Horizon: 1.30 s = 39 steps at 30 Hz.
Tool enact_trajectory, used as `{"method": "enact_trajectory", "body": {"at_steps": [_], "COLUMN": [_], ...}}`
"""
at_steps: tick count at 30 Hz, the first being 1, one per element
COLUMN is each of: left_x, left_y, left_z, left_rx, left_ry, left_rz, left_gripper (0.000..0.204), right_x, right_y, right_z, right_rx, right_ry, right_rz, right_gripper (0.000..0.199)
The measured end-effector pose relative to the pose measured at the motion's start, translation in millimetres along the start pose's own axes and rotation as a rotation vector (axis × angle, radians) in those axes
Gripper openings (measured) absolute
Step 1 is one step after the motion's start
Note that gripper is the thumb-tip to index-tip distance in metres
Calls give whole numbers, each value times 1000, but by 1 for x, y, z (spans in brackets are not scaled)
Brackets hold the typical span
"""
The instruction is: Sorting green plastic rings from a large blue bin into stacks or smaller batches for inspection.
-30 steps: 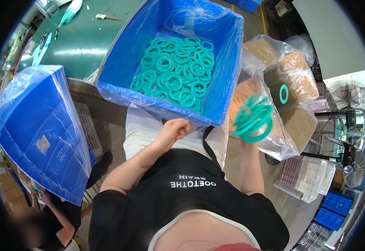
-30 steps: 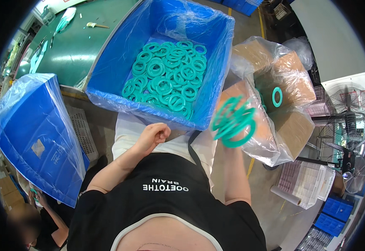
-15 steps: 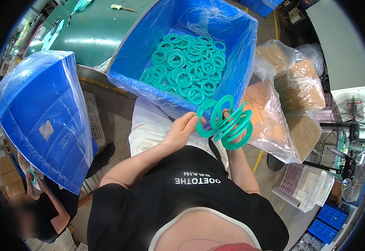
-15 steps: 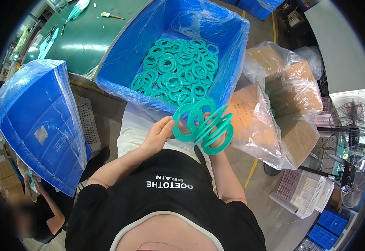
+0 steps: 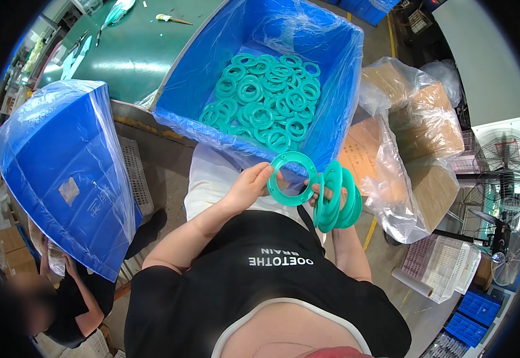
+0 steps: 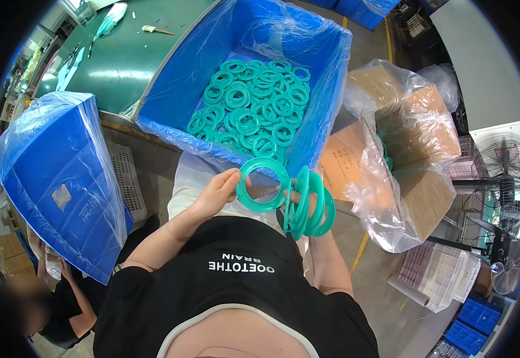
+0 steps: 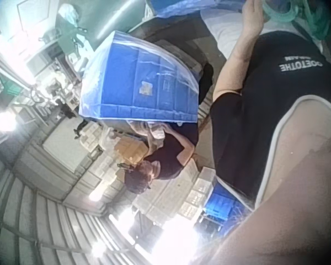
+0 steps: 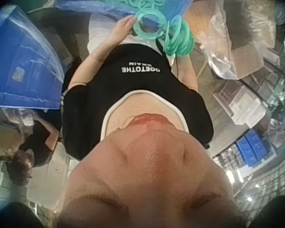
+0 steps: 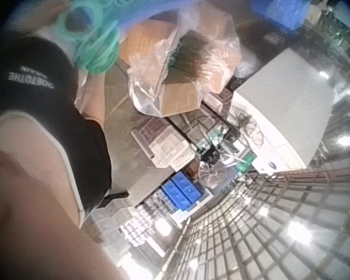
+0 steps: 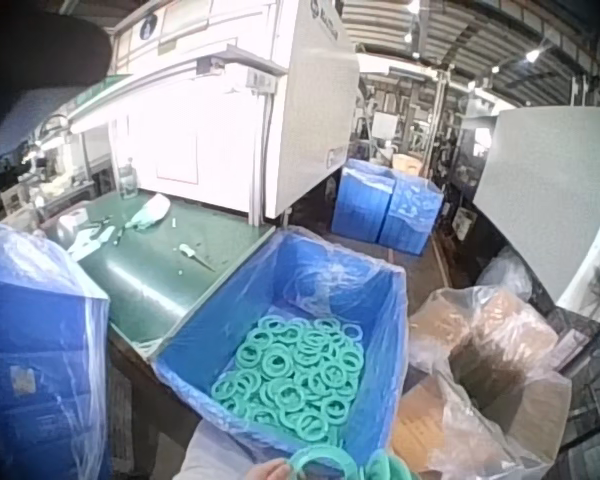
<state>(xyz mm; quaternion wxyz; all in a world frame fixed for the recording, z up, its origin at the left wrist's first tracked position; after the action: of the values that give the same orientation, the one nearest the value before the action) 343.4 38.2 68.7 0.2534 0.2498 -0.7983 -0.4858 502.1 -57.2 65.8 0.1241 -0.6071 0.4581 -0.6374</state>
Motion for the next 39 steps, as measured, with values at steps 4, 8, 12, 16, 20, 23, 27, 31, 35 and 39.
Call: {"method": "enact_trajectory", "body": {"at_steps": [4,8,12,16,20,23,27,31,35,39], "left_x": [-7,-1,-3,-6,-15,-23,-20,-14,-11,-4], "left_y": [-20,19,30,39,24,-7,-34,-28,16,22], "left_z": [15,18,21,20,46,54,38,12,-27,-26], "left_rx": [-292,-875,-1165,-1173,-591,29,379,288,-130,-247], "left_ry": [4,92,125,132,227,205,75,18,-147,-116], "left_rz": [-90,-292,-498,-612,-458,-168,52,40,-279,-292], "left_gripper": [23,18,13,13,25,30,31,27,27,24], "right_x": [9,9,2,0,24,15,5,-8,-17,-25], "right_y": [-6,2,12,11,-28,-51,-80,-44,-9,1], "right_z": [-18,-25,-27,-27,-9,26,85,39,-2,-10], "right_rx": [-231,-156,-104,-138,-138,-559,-1381,-592,-376,-169], "right_ry": [-159,-160,-178,-168,24,-193,-660,-313,-54,-69], "right_rz": [77,-28,-32,-20,117,214,397,414,270,210], "right_gripper": [21,23,27,26,22,25,34,35,38,52]}}
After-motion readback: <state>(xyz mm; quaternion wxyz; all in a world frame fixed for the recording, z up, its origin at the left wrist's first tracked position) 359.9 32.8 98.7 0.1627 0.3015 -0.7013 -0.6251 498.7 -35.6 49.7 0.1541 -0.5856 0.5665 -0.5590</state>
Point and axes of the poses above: each hand's wrist, its own x-axis away from the middle knuckle, its own z-axis out of the back of the hand, y = z × x, the point moved 9 cm from there along -x, towards the middle knuckle, and after that the axes turned 12 degrees about -z, right-handed, at the moved point
